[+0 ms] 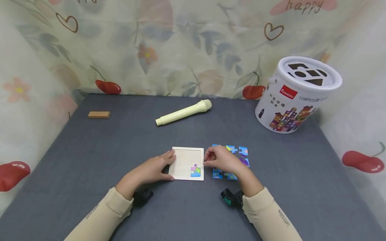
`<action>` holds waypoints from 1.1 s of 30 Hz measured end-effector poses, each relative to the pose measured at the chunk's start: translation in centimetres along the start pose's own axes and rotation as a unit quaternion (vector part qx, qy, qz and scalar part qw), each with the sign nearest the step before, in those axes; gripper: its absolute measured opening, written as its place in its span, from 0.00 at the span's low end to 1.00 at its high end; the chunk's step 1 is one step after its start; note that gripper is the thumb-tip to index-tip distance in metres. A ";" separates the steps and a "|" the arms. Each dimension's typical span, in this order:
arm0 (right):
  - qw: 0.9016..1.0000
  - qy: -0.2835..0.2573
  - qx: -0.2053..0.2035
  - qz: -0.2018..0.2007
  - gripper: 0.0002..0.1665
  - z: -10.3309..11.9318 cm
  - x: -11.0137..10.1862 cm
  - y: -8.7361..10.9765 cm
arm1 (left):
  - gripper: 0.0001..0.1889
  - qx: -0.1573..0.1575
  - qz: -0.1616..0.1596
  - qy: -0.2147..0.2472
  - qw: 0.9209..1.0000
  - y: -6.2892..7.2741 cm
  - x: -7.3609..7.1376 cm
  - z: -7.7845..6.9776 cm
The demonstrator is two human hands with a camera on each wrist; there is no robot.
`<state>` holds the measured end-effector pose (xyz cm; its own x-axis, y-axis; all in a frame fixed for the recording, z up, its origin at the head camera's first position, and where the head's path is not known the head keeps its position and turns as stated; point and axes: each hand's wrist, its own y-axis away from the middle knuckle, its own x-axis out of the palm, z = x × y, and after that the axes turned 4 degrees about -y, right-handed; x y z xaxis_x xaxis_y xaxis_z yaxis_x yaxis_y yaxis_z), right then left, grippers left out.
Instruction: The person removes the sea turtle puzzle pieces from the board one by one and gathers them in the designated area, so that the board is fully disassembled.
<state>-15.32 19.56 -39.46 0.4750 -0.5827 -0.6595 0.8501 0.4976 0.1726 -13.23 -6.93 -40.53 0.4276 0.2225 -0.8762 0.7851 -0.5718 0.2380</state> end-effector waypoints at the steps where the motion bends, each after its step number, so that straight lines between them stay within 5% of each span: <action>1: 1.000 0.002 -0.004 0.007 0.06 0.2 0.0 -0.2 | 0.42 0.000 0.001 -0.001 1.000 0.0 0.0 0.0; 14: 0.995 0.021 -0.011 0.094 0.09 1.7 0.9 -1.7 | 0.42 0.003 -0.002 0.001 1.000 0.0 -0.1 -0.1; 33: 0.998 0.011 -0.002 0.062 0.07 1.4 2.2 -1.7 | 0.41 -0.004 0.003 0.001 1.000 0.0 -0.1 -0.1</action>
<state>-15.44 16.52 -40.15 0.5705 -0.5028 -0.6493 0.7846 0.5673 0.2501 -13.22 -6.86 -40.41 0.4333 0.2201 -0.8740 0.7862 -0.5663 0.2471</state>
